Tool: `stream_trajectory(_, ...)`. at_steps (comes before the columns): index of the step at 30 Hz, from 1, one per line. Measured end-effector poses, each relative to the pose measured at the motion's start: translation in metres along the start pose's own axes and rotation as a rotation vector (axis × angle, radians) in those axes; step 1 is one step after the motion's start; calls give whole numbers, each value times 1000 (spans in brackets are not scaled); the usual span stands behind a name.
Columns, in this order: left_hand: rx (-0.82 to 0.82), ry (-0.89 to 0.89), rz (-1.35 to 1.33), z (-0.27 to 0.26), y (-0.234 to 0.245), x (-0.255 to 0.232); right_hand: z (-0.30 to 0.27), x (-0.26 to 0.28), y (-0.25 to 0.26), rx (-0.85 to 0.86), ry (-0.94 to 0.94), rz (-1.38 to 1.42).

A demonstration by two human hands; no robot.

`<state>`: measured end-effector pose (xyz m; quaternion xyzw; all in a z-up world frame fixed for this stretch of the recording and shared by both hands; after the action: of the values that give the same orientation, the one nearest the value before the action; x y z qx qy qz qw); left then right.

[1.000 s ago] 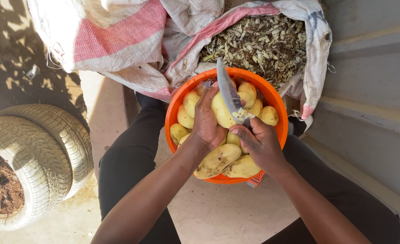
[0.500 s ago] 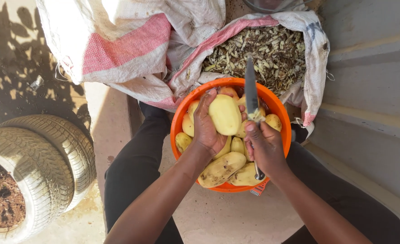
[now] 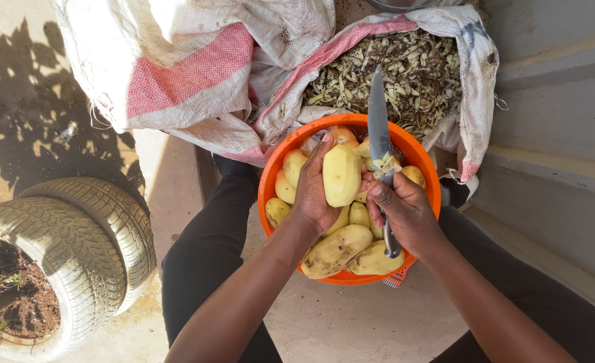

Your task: The person peels potatoes one at a time using a knife, removing the skin and placing the peeled potatoes into a metal bowl. The peels fall into a sack on the ground.

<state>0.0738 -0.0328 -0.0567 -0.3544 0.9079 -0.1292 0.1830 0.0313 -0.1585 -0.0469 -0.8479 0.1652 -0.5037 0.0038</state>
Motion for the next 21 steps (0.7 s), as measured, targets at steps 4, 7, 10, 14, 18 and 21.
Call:
stream_trajectory(4, 57, -38, -68, 0, -4, 5, -4, -1, 1, -15, 48, -82)
stream_trajectory(7, 193, -63, -15, -12, -16, 4, -7, 2, 2, 12, 130, -216)
stream_trajectory(10, 180, -42, -51, 2, -7, 8, -4, 12, 0, -43, 47, -59)
stream_trajectory(14, 154, -115, -29, -4, -8, 4, -7, 15, -4, -34, 47, -75)
stream_trajectory(18, 91, -256, 57, 1, -3, -2, -12, 10, -5, -9, 68, -222)
stream_trajectory(21, 141, -276, 111, -15, -11, -5, -13, 3, -2, 3, 94, -340)
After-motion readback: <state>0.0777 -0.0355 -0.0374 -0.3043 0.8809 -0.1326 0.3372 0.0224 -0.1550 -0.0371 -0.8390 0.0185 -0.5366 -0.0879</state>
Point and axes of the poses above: each hand's wrist, its own z-axis towards the middle knuckle, its own y-axis out of the back of the hand, x = y × z, the point moved 9 cm from there along z, towards the middle knuckle, and after that the axes turned 10 degrees about -x, right-handed, at the moved point
